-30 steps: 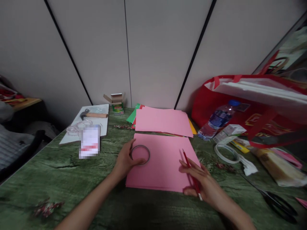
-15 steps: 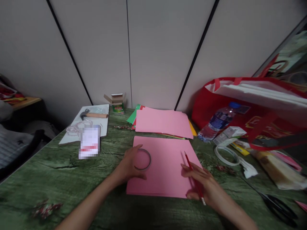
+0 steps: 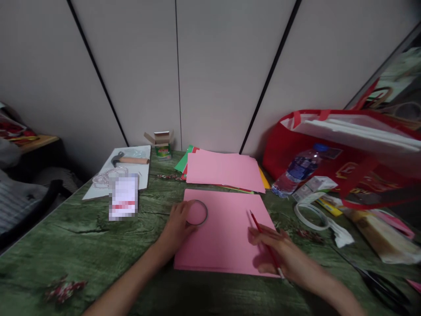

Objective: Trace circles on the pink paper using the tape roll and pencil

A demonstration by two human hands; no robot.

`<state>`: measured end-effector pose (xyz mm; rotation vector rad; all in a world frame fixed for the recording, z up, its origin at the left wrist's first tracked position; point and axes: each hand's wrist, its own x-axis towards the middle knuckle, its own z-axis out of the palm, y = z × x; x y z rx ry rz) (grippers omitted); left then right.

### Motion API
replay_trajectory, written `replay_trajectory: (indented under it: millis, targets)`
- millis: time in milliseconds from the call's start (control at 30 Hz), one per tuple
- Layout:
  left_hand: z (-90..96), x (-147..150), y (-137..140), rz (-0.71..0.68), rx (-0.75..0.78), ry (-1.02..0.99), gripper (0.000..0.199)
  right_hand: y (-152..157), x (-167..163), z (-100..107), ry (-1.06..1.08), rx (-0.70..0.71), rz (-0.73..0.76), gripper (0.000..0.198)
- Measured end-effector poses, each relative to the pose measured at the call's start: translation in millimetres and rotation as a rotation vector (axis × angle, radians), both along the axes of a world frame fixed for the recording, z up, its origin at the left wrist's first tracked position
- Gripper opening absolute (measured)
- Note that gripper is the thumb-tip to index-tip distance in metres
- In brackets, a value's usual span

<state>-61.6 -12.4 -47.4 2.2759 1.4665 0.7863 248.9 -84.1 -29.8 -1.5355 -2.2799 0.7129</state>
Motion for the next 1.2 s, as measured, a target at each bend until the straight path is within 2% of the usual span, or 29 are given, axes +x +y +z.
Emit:
replay_trajectory:
  millis: [100,200,267,300,400,433,600,667,767,900,1200]
  targets:
    - [-6.9,0.5,1.4,-0.028,0.110,0.016,0.052,18.1,0.9,24.0,0.007,-0.024,0.053,0.033]
    - [-13.2,0.6,3.0,-0.061,0.205,0.029,0.025,45.7,-7.4,48.1,0.040,-0.019,0.088,0.030]
    - [-15.9,0.5,3.8,-0.074,0.250,0.041,0.013,66.7,-22.1,58.0,0.204,0.035,0.103,0.032]
    - [-17.0,0.5,4.0,-0.076,0.268,0.051,0.012,77.4,-31.9,59.5,0.301,0.064,0.110,0.034]
    - [-20.4,0.7,3.7,-0.075,0.315,0.095,0.020,108.0,-64.8,48.8,0.612,0.158,-0.004,0.044]
    - [-21.7,0.7,3.2,-0.083,0.323,0.113,0.022,117.1,-74.8,41.3,0.617,0.184,-0.027,0.042]
    - [-25.8,-1.6,0.2,-0.114,0.337,0.204,0.030,146.2,-101.9,0.1,0.203,0.365,0.086,0.024]
    - [-25.3,-3.3,-0.2,-0.117,0.339,0.217,0.030,150.4,-103.5,-10.2,0.045,0.381,0.125,0.027]
    - [-23.9,-4.9,0.0,-0.121,0.328,0.211,0.032,152.7,-103.6,-18.3,-0.092,0.361,0.146,0.045]
    - [-22.8,-4.0,0.5,-0.107,0.323,0.209,0.031,154.7,-105.5,-21.9,-0.116,0.338,0.137,0.052]
    - [-15.4,6.4,4.0,-0.068,0.231,0.289,0.034,149.2,-107.1,-32.6,0.043,0.378,0.074,0.042]
